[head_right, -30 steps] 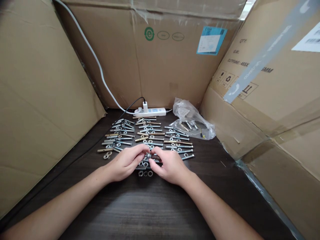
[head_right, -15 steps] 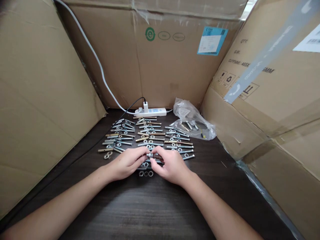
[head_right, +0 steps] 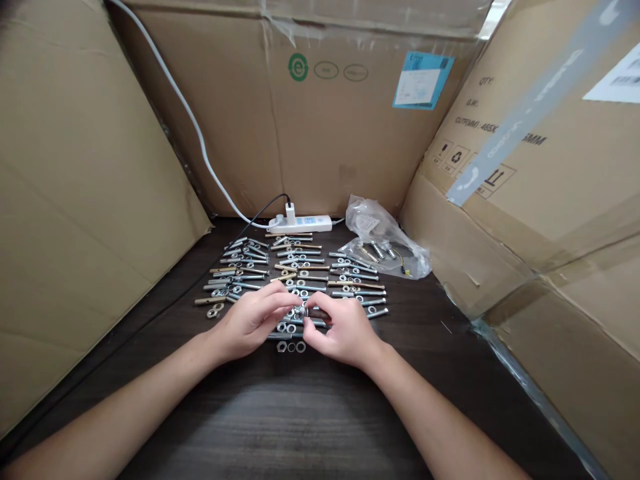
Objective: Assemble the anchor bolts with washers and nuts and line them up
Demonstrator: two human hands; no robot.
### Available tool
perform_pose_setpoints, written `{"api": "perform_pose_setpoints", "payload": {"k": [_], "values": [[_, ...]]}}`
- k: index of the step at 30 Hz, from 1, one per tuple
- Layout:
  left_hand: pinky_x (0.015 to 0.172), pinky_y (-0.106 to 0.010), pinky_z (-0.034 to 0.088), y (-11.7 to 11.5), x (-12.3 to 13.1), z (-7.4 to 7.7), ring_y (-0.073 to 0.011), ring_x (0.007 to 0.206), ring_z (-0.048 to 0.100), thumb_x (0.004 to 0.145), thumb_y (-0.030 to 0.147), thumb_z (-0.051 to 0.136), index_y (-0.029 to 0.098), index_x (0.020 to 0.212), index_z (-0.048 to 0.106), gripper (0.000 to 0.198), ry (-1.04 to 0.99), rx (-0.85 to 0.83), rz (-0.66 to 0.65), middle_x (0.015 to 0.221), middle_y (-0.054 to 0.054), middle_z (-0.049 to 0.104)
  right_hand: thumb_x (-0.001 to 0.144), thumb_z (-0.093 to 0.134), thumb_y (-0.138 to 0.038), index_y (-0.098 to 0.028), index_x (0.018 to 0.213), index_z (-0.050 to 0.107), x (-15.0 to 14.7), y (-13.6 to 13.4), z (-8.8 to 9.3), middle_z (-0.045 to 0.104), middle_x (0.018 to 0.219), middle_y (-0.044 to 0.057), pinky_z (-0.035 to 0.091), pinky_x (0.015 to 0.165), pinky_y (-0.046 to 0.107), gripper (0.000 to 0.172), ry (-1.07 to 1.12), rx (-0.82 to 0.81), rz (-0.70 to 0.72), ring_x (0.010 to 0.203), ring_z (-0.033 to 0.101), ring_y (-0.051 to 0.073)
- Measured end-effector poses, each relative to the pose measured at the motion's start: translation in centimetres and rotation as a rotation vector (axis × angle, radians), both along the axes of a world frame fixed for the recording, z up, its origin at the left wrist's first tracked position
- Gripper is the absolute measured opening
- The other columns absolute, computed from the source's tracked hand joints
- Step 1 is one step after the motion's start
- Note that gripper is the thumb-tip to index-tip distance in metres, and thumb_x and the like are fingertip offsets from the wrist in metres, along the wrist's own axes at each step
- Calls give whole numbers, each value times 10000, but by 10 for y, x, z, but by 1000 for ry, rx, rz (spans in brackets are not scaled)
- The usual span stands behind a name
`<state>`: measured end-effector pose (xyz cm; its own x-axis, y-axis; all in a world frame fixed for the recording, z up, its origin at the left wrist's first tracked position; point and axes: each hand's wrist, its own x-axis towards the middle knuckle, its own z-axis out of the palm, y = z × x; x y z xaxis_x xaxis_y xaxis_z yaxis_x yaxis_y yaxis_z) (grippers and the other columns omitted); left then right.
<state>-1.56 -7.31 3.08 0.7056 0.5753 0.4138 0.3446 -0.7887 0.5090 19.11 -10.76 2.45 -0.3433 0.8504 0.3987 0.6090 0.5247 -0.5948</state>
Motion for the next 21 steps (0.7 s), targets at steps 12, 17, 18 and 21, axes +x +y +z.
{"api": "perform_pose_setpoints", "payload": {"k": [12,17,18,21], "values": [[749,-202,438,0,5,2,-117,859,605,914,162,444,216,1069,582,214,31,-179,-6,980,-1,648,769,554,-256,-183,913,611,2,1,-3,535,562,-40,359,478,196,171,-34,-23,11,454,438,85],[738,-202,424,-1,6,5,-111,820,593,924,176,425,215,1043,581,200,42,-210,-1,944,12,646,758,550,-245,-182,884,613,0,1,-1,521,549,-43,351,476,194,154,-43,-32,13,450,430,84],[738,-205,422,-2,7,5,-112,814,589,930,185,415,214,1042,578,199,49,-216,3,939,12,643,759,549,-244,-184,879,611,0,0,-1,525,555,-41,353,479,194,148,-41,-31,15,454,433,84],[733,-212,417,-3,7,7,-117,802,579,948,218,387,209,1021,573,201,84,-229,4,920,9,638,762,548,-249,-187,878,603,0,0,0,532,563,-40,359,485,194,142,-32,-26,22,459,440,86]]}}
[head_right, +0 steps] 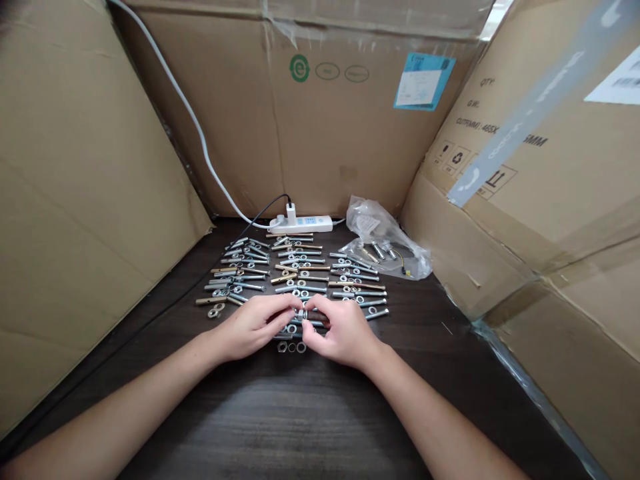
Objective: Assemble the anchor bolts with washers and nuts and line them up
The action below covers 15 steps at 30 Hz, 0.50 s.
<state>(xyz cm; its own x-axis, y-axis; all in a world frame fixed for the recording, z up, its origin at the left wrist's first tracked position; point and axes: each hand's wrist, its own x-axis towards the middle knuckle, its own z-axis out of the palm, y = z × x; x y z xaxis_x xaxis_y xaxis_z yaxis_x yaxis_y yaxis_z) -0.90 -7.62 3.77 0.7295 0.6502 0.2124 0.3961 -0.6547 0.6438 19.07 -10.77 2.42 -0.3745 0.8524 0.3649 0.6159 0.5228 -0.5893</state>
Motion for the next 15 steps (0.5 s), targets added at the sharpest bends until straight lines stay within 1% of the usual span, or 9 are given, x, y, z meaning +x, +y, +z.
{"api": "perform_pose_setpoints", "payload": {"k": [8,13,15], "values": [[695,-216,410,0,0,0,-126,761,565,959,254,341,197,936,573,240,71,29,2,859,2,624,749,561,-242,-186,865,601,0,0,0,529,549,-45,362,487,190,135,7,8,-10,461,443,85],[630,-217,397,-2,0,2,-117,689,535,928,255,409,211,999,531,148,56,39,91,835,21,605,756,558,-252,-195,865,599,1,2,-2,562,574,-35,372,488,192,130,-9,7,-19,472,462,91],[636,-220,403,-3,0,1,-117,696,534,925,247,413,212,1022,521,150,35,47,96,862,13,601,758,558,-255,-194,868,598,2,2,-2,581,592,-27,379,492,194,132,-12,7,-23,477,473,94]]}}
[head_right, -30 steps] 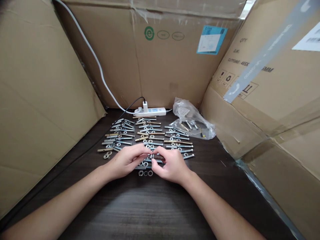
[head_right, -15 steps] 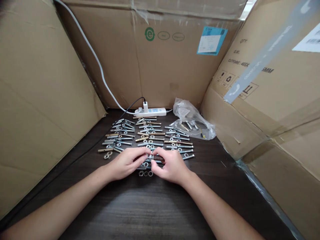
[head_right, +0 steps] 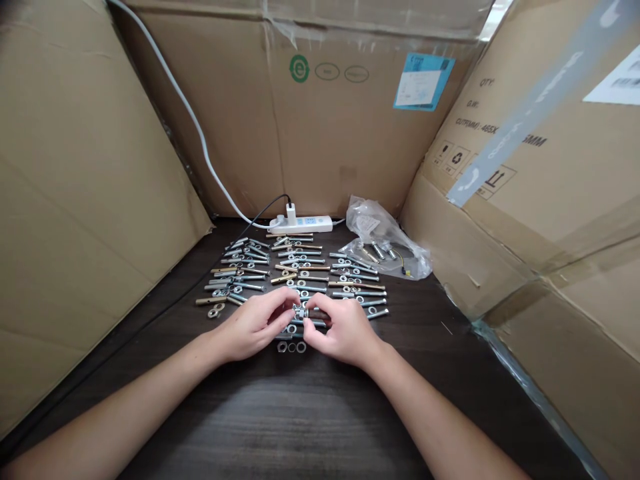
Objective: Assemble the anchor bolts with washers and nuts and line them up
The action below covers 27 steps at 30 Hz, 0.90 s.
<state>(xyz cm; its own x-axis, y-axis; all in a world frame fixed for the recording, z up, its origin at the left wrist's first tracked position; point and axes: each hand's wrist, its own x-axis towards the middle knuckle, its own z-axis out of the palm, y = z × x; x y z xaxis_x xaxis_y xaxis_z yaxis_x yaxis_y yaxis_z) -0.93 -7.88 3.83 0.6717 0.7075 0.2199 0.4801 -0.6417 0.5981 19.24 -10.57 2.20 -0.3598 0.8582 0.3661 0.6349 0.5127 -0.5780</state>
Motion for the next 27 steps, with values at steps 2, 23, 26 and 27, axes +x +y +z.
{"api": "perform_pose_setpoints", "payload": {"k": [2,23,26,27], "values": [[665,-221,413,0,-1,-2,-120,740,542,923,219,408,212,1045,521,166,-30,20,-27,914,-1,595,761,558,-258,-195,876,602,0,0,0,593,604,-23,385,494,196,139,-1,-1,-5,474,478,94],[642,-217,391,2,1,0,-122,698,537,960,254,337,184,828,543,254,100,43,-77,779,4,587,753,561,-251,-197,868,597,0,0,-1,534,550,-46,371,483,186,131,8,17,5,463,454,87],[636,-220,392,2,1,0,-123,707,538,950,266,367,191,882,552,210,83,46,-41,812,5,594,748,566,-248,-199,851,601,1,1,-2,536,553,-47,368,477,183,119,5,14,0,464,456,86],[637,-221,397,2,1,0,-124,714,539,944,268,385,198,931,550,180,63,40,-27,836,5,596,746,567,-249,-200,849,604,1,1,-2,537,553,-47,368,476,184,120,5,13,-2,463,455,86]]}}
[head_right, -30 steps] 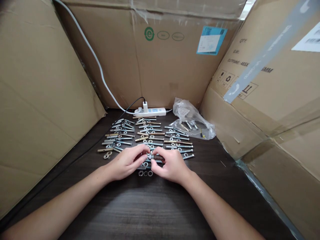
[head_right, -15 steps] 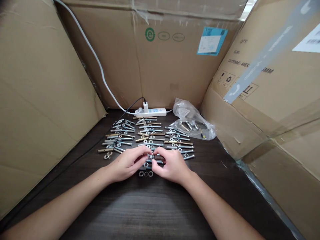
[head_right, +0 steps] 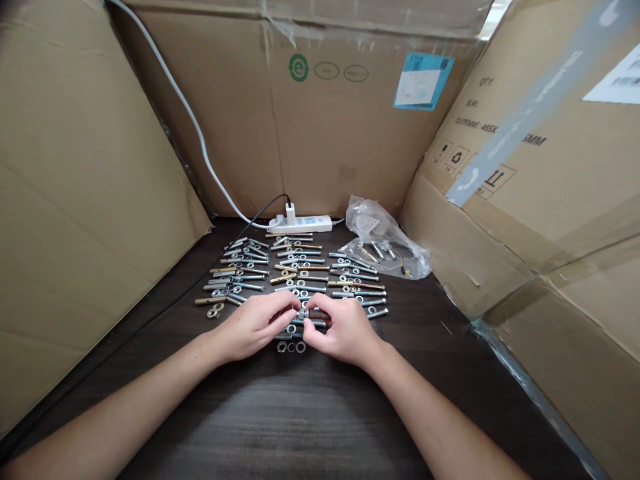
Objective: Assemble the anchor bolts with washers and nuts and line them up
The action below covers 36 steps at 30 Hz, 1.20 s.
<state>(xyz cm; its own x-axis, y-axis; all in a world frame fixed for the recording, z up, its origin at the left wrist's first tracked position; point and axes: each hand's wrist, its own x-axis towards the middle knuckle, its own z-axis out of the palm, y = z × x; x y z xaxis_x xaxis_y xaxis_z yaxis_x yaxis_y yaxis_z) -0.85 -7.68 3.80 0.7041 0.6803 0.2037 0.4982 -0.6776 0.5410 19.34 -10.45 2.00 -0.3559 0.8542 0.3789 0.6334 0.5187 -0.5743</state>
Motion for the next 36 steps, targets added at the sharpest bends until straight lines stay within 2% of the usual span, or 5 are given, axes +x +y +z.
{"api": "perform_pose_setpoints", "payload": {"k": [6,19,25,31,36], "values": [[667,-222,410,-1,-2,-1,-121,754,528,921,192,404,228,1098,536,223,-81,51,-64,937,-19,549,734,570,-237,-196,883,639,0,-1,1,572,582,-33,378,488,197,169,-11,2,5,463,454,89],[687,-235,421,-1,0,-5,-130,769,541,916,168,398,217,1054,538,203,-89,36,-56,923,-17,576,765,565,-244,-209,940,614,0,-1,0,576,584,-38,401,489,194,185,41,-42,20,464,475,93],[704,-224,427,-3,0,-2,-132,823,584,931,192,401,215,1057,535,186,-70,-16,-55,991,-12,621,736,573,-245,-205,889,617,0,-1,1,589,606,-31,394,488,196,164,6,-22,-6,465,468,91],[741,-224,428,-3,1,-1,-134,832,594,945,206,371,217,1055,542,204,-30,-30,-68,957,-5,638,712,573,-224,-200,850,612,-2,-3,4,564,585,-39,375,475,189,146,17,4,2,457,447,85],[683,-218,408,-2,0,-3,-133,753,560,957,230,344,187,910,565,230,13,2,-99,837,-9,612,703,583,-217,-194,853,619,-2,-3,3,545,565,-48,367,467,183,156,28,9,10,449,439,79]]}}
